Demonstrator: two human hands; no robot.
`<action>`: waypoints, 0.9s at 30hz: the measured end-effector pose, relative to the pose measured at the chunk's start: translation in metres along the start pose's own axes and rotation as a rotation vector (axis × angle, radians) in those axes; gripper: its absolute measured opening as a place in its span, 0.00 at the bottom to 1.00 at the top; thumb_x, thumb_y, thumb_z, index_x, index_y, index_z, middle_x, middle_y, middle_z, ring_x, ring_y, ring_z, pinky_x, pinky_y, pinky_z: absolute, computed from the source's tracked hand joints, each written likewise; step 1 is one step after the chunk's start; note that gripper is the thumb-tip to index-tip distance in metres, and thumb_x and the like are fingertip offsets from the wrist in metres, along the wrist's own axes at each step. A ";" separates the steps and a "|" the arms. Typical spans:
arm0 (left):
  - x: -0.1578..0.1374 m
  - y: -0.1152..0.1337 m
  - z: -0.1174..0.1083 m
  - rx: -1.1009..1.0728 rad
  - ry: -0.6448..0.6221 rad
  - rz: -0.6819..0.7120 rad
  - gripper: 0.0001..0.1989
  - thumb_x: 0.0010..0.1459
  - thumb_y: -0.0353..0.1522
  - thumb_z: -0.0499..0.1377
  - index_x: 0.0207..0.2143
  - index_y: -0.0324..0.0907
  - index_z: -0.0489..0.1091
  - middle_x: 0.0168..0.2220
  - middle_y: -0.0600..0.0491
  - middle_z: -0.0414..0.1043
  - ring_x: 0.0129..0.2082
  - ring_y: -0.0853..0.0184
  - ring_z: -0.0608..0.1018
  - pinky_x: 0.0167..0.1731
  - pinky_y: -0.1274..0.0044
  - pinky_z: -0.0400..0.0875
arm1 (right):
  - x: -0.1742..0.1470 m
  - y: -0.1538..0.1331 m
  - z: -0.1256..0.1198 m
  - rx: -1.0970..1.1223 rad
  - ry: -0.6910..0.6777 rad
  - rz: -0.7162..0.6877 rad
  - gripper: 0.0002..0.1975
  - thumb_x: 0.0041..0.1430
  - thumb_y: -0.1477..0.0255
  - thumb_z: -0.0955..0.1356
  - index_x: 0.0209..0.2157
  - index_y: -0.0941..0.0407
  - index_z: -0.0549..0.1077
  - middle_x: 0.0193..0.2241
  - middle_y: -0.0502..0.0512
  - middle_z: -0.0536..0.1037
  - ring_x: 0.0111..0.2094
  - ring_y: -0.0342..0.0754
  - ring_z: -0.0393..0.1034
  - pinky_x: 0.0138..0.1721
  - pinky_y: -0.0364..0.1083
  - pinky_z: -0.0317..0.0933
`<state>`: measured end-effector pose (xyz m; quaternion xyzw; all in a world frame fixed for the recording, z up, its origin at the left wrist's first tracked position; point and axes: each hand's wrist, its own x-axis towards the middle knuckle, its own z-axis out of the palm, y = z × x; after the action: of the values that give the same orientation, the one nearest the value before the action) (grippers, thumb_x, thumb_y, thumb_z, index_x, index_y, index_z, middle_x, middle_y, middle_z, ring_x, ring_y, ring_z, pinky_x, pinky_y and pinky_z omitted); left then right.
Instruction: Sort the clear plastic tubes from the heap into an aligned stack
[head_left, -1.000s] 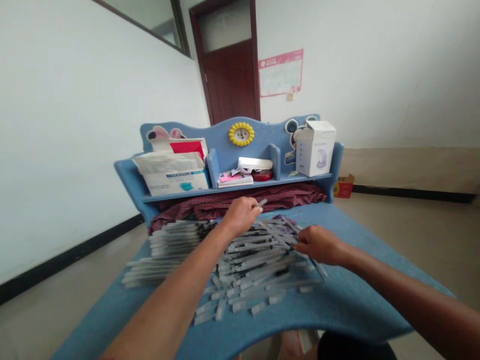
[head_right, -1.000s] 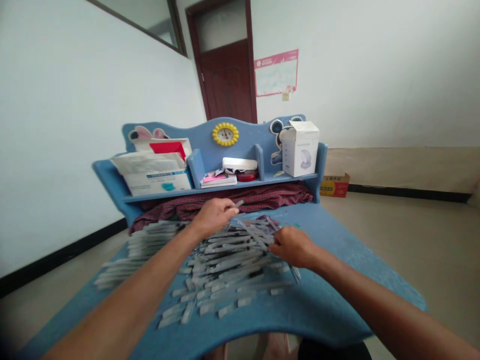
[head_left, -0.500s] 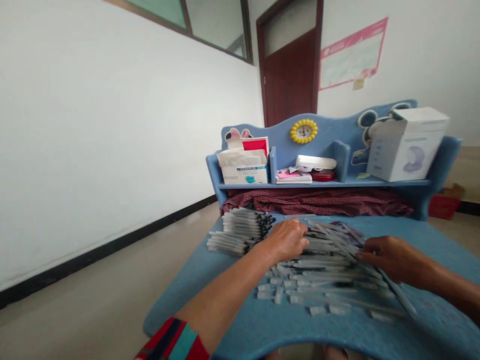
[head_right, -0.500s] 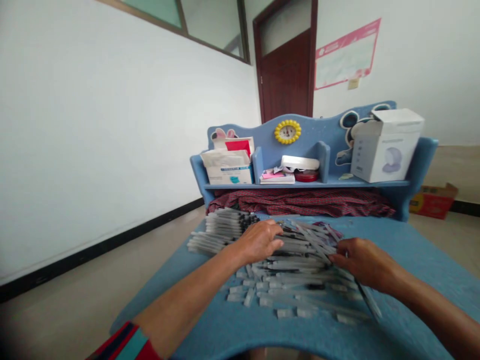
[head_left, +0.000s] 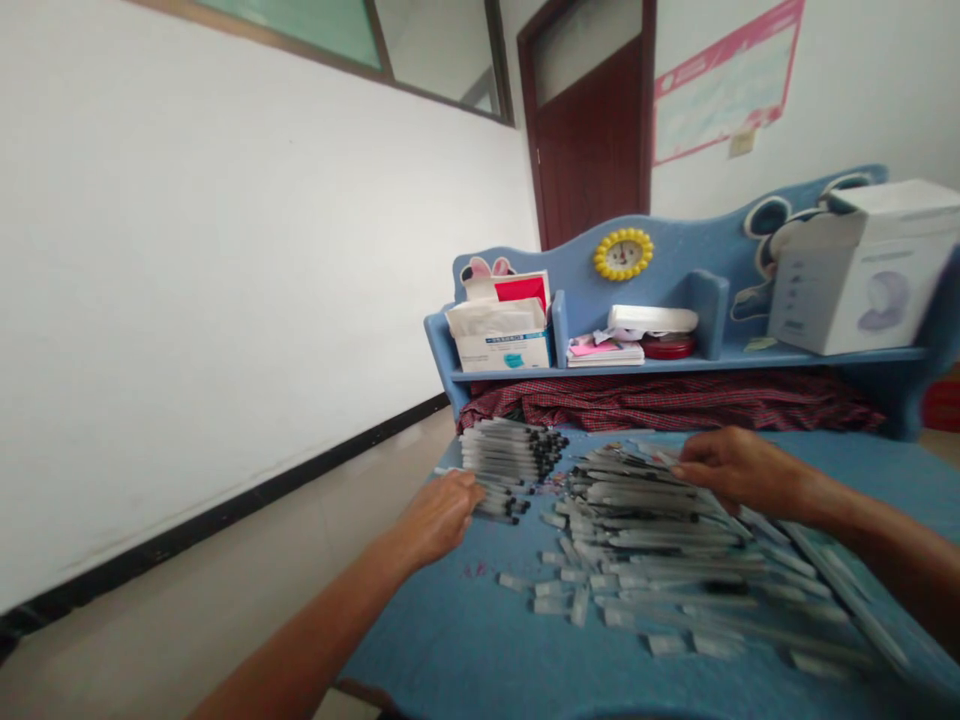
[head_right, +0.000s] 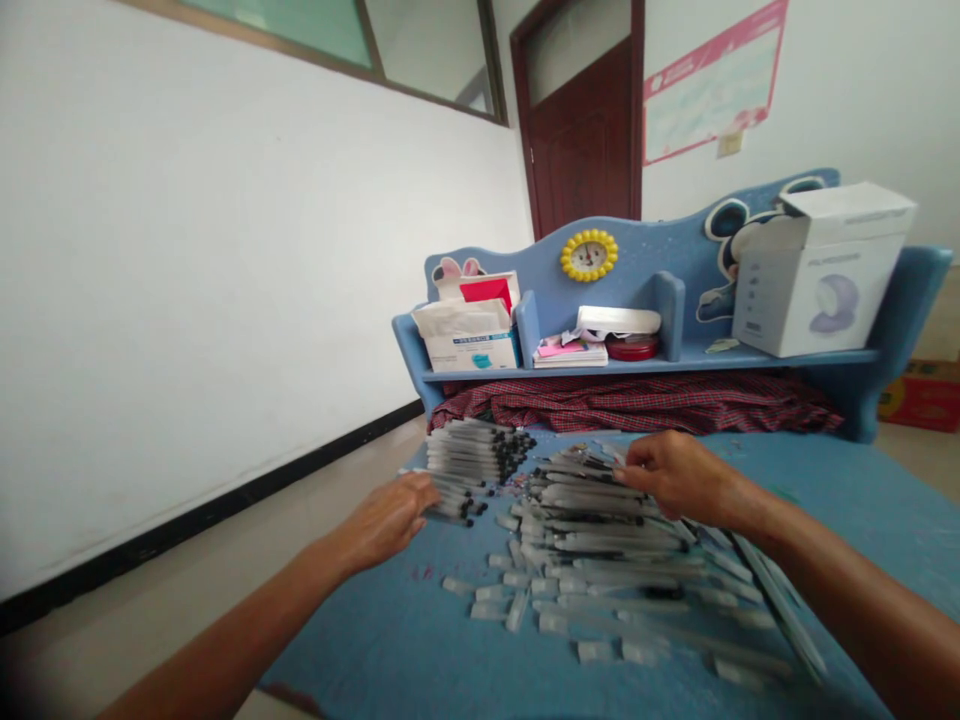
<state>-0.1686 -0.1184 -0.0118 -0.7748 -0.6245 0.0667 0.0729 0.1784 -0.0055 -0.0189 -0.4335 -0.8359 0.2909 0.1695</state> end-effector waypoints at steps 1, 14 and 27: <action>0.001 0.000 0.002 0.008 -0.005 0.001 0.10 0.48 0.22 0.53 0.32 0.40 0.71 0.37 0.45 0.72 0.41 0.57 0.73 0.43 0.68 0.66 | 0.001 0.000 0.004 0.008 -0.001 -0.006 0.17 0.54 0.59 0.61 0.22 0.57 0.68 0.11 0.49 0.67 0.15 0.43 0.63 0.20 0.41 0.52; 0.010 -0.010 0.001 -0.006 -0.034 0.065 0.04 0.51 0.25 0.53 0.29 0.41 0.65 0.34 0.51 0.70 0.37 0.62 0.72 0.40 0.72 0.65 | -0.006 0.018 0.007 0.036 0.057 0.006 0.18 0.56 0.59 0.61 0.22 0.57 0.67 0.13 0.47 0.64 0.17 0.42 0.61 0.20 0.41 0.52; 0.071 0.099 -0.031 -0.152 0.339 0.476 0.07 0.61 0.27 0.47 0.35 0.40 0.64 0.33 0.51 0.68 0.34 0.65 0.71 0.34 0.75 0.66 | -0.008 -0.001 0.018 0.411 0.068 -0.149 0.20 0.58 0.58 0.62 0.20 0.58 0.65 0.11 0.47 0.66 0.14 0.38 0.58 0.16 0.38 0.49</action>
<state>-0.0525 -0.0709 -0.0015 -0.9027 -0.4075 -0.0952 0.1002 0.1723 -0.0185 -0.0324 -0.3365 -0.7824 0.4272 0.3035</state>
